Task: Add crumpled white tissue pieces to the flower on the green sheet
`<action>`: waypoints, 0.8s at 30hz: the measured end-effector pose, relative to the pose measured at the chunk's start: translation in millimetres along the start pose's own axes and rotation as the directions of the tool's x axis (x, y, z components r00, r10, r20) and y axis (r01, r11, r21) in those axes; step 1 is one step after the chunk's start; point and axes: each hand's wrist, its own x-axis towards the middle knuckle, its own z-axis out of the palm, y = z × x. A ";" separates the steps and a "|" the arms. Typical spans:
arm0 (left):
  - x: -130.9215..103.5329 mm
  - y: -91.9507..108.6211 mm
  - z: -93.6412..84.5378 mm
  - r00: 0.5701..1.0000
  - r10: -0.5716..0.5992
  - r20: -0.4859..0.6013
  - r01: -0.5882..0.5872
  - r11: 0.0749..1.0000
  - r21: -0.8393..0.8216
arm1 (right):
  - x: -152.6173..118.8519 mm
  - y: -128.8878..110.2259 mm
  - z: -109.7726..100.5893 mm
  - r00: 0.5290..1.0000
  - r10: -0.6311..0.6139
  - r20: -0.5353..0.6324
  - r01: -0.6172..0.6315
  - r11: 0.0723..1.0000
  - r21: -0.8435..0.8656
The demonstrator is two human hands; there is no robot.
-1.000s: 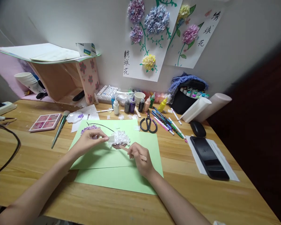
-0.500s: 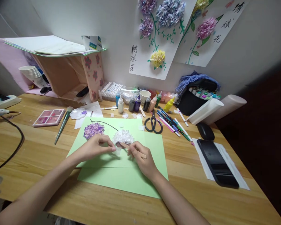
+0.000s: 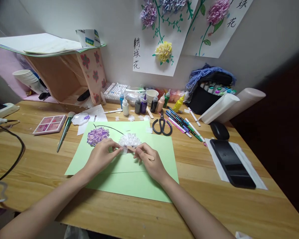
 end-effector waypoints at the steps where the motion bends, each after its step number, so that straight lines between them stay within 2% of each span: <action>1: 0.8 -1.0 0.5 1.000 0.016 -0.014 -0.016 1.000 0.008 | -0.5 0.5 -0.5 1.000 -0.001 -0.005 0.001 1.000 0.009; 7: 3.1 -3.0 3.5 0.998 0.053 -0.037 -0.052 0.998 0.035 | -6.4 3.1 -4.9 0.988 -0.114 -0.107 0.113 0.993 -0.019; 14: 4.0 -2.5 3.2 0.998 0.055 -0.037 -0.053 0.997 0.052 | -6.4 0.4 -0.5 0.991 -0.133 0.031 0.137 0.972 -0.190; 24: 4.3 -4.0 5.8 0.996 0.061 -0.058 -0.058 0.997 0.055 | -3.6 0.2 1.3 0.990 -0.131 0.048 0.139 0.961 -0.237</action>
